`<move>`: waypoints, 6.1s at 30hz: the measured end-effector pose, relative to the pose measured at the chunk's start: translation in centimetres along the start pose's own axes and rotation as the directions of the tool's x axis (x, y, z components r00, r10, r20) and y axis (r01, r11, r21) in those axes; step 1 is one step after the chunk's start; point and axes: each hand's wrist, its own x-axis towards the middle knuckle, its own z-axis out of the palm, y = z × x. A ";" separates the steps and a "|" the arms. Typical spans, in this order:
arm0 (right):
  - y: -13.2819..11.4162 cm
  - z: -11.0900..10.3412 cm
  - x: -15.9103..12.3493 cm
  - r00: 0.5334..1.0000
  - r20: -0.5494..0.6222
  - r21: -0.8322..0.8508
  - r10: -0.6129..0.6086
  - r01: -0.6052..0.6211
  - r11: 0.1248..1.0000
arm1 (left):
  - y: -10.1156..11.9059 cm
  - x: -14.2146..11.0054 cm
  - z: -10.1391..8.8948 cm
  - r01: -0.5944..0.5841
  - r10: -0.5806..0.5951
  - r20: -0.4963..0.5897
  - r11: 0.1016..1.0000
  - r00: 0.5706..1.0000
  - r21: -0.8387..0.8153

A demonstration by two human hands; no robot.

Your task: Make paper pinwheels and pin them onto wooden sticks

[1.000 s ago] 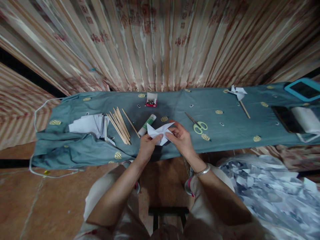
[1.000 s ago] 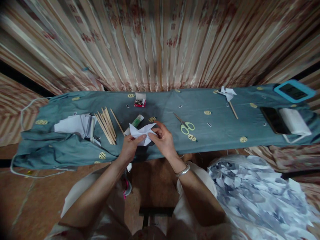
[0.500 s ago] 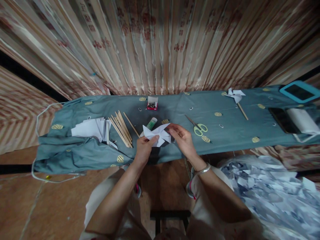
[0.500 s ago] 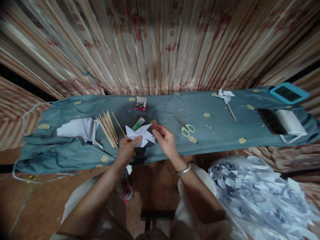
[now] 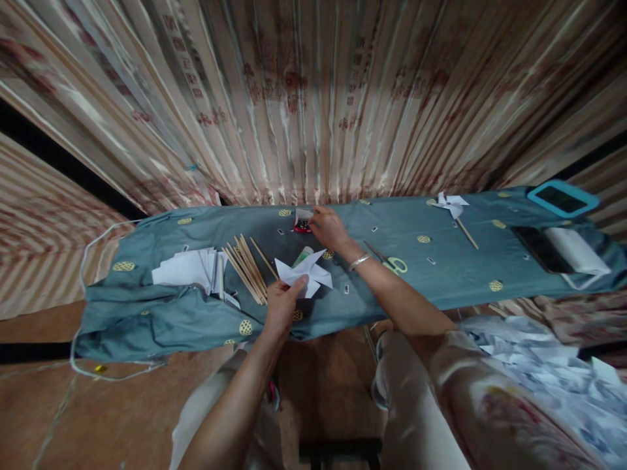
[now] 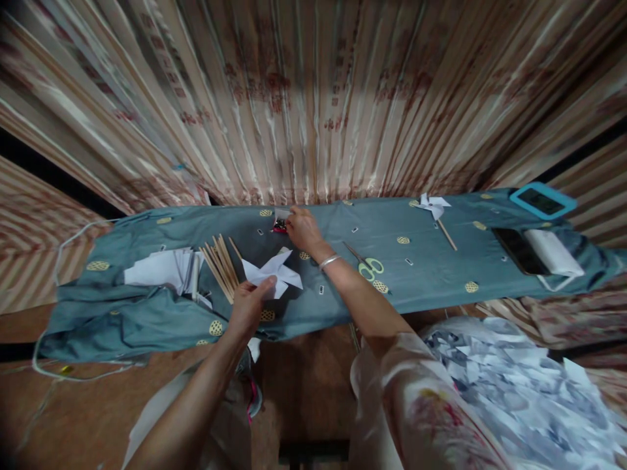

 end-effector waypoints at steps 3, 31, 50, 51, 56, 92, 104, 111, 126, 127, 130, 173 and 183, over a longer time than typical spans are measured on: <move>-0.3 0.6 2.1 0.996 0.085 -0.131 -0.037 0.048 0.990 | 0.1 -0.1 -0.1 0.011 -0.011 -0.005 1.000 1.000 -0.005; 2.6 0.9 -5.1 0.974 -0.080 0.303 0.214 -0.180 0.936 | 0.9 0.1 -0.8 0.008 -0.015 -0.070 0.994 0.997 -0.109; 4.3 -1.0 -17.9 0.986 -0.108 0.265 0.130 -0.098 0.959 | -1.7 0.8 3.5 -0.038 0.038 -0.003 0.997 0.999 -0.074; 3.9 -1.0 -17.8 0.988 -0.107 0.234 0.109 -0.081 0.969 | -1.7 0.9 3.6 -0.041 0.042 0.008 0.997 0.999 -0.067; 2.4 -0.5 -17.3 0.999 -0.003 0.042 0.038 -0.038 0.998 | -2.1 0.9 3.8 -0.049 0.052 0.046 0.997 0.998 -0.059; 2.9 -0.3 -18.2 0.995 -0.019 0.334 0.097 -0.085 0.939 | -1.8 0.2 4.1 -0.017 0.017 0.036 1.000 0.999 -0.010; 4.1 -0.2 -18.7 0.990 -0.056 0.361 0.131 -0.103 0.927 | -2.0 0.1 4.3 -0.014 0.014 0.023 1.000 1.000 -0.014; 4.5 -0.4 -18.9 0.986 -0.057 0.366 0.155 -0.123 0.923 | -2.0 0.0 4.4 -0.015 0.015 0.000 1.000 1.000 -0.013; 4.6 -1.1 -19.1 1.000 0.006 0.354 0.019 -0.020 0.935 | -2.8 0.1 4.6 -0.031 0.031 0.040 1.000 0.999 0.001; 4.7 -1.0 -19.2 0.999 0.006 0.356 0.031 -0.032 0.934 | -2.8 0.0 4.6 -0.030 0.030 0.043 1.000 0.999 -0.002; 5.2 -0.8 -19.3 0.997 0.007 0.374 0.077 -0.074 0.924 | -2.7 0.0 4.6 -0.029 0.030 0.040 0.999 0.999 -0.016; 5.7 -1.2 -20.0 0.986 -0.078 0.303 0.147 -0.117 0.946 | -3.6 0.0 4.9 -0.037 0.038 0.080 0.999 0.996 -0.017; 6.0 -0.6 -20.0 0.967 -0.019 0.440 0.253 -0.220 0.871 | -3.4 -0.2 4.9 -0.040 0.041 0.064 0.999 0.997 -0.012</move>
